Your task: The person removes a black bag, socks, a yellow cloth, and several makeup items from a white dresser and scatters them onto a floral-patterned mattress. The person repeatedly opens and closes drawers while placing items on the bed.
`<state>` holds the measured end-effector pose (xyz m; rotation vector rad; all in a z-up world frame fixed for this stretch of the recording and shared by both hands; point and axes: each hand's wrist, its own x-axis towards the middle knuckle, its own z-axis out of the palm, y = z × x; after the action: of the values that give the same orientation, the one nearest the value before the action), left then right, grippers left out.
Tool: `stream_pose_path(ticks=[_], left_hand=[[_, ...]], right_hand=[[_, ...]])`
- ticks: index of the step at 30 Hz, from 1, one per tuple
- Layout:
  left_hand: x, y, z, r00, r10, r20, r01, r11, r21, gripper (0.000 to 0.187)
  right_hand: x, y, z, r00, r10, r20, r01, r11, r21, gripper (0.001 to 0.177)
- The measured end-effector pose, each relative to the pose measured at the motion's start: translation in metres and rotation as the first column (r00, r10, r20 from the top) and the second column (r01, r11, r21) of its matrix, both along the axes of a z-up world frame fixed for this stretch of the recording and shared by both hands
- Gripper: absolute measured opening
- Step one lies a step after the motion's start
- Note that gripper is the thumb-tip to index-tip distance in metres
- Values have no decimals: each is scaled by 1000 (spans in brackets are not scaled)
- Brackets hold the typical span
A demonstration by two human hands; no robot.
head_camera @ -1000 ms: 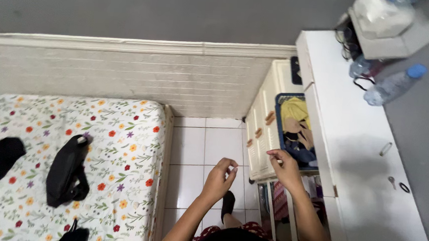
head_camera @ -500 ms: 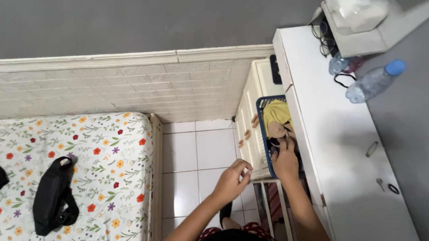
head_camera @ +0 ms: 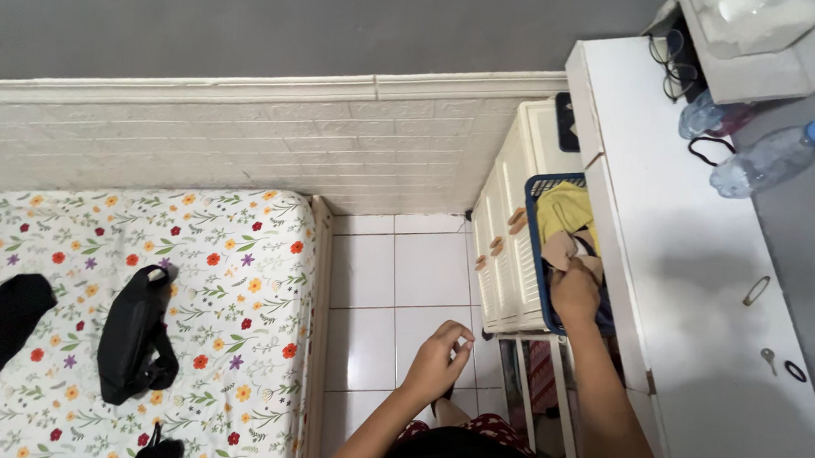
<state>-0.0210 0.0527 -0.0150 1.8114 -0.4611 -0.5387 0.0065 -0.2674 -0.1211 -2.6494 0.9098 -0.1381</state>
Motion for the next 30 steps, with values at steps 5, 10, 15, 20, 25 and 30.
stream_pose_path(ticks=[5,10,15,20,25,30], left_hand=[[-5,25,-1,996,91,-4,-91,996,12,12],[-5,46,0,981,186,44,-187,982,1,12],[-7,65,4,957,285,58,-284,958,-21,11],[-11,80,2,930,364,43,-364,931,-13,10],[-12,82,-5,921,387,31,-388,922,8,11],[-15,69,-6,943,331,39,-331,944,-23,12]], right_hand=[[-9,31,54,994,-19,112,19,1000,-7,29],[6,87,122,964,183,193,-200,977,71,35],[40,149,172,847,359,392,-457,868,193,41],[41,165,188,805,407,433,-531,819,218,37],[33,134,165,852,370,371,-468,855,222,28],[17,89,127,937,259,234,-308,928,209,27]])
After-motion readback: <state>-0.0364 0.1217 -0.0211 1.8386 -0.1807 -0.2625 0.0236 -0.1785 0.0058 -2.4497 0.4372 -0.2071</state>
